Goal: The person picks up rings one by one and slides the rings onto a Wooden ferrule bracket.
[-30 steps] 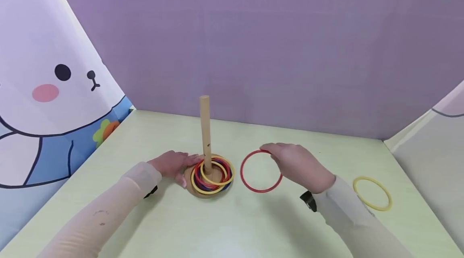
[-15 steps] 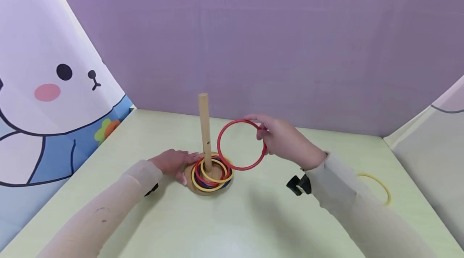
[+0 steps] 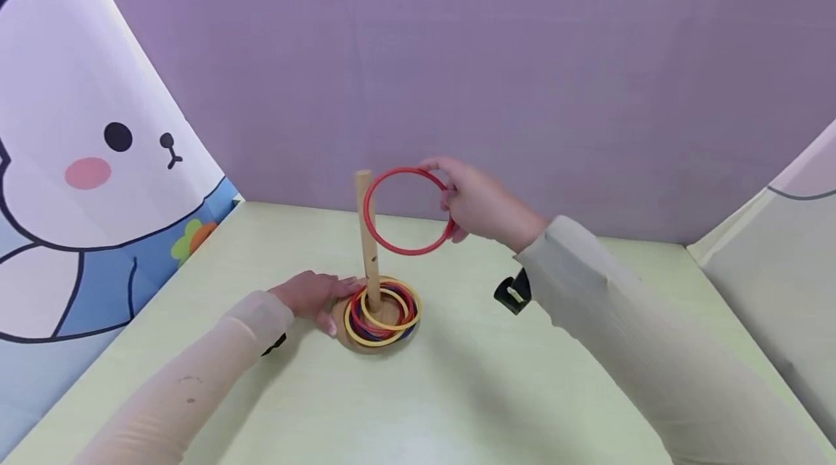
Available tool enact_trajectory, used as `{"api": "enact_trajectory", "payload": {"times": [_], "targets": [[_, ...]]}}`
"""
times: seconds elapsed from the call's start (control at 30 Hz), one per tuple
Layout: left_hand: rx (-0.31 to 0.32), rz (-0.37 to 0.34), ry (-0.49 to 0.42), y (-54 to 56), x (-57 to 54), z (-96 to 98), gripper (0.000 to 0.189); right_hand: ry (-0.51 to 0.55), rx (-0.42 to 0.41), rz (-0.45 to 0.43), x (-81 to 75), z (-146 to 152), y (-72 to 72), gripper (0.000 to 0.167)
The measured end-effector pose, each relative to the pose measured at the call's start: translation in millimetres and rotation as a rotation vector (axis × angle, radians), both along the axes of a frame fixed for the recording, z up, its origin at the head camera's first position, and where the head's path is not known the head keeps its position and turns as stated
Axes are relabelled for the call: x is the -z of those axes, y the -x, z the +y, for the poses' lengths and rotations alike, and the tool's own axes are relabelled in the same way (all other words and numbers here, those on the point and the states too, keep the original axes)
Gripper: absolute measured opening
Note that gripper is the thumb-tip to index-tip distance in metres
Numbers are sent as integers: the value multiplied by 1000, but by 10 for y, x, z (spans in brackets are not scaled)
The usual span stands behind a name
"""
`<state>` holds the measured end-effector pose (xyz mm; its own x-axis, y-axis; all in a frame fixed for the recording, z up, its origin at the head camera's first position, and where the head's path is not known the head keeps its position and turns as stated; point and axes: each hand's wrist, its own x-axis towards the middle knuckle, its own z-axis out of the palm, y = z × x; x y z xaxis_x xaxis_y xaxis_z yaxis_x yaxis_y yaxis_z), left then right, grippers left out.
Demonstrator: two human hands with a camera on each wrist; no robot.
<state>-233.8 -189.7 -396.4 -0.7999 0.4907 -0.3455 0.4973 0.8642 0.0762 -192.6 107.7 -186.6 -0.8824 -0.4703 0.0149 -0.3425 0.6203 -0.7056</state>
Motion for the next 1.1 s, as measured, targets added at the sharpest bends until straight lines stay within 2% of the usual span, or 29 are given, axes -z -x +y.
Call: {"api": "enact_trajectory", "payload": {"times": [0.23, 0.47, 0.67, 0.87, 1.1], "targets": [[16, 27, 33, 11, -4, 18, 95, 16, 35, -5, -122, -138, 66, 53], [3, 3, 11, -6, 8, 56, 95, 126, 72, -38, -153, -275, 172, 53], [13, 17, 18, -30, 1, 71, 96, 145, 100, -54, -149, -360, 228, 54], [6, 14, 8, -27, -25, 66, 95, 154, 112, -62, -70, -431, 304, 50], [6, 20, 6, -22, -27, 44, 95, 146, 118, -113, 151, -476, 373, 53]]}}
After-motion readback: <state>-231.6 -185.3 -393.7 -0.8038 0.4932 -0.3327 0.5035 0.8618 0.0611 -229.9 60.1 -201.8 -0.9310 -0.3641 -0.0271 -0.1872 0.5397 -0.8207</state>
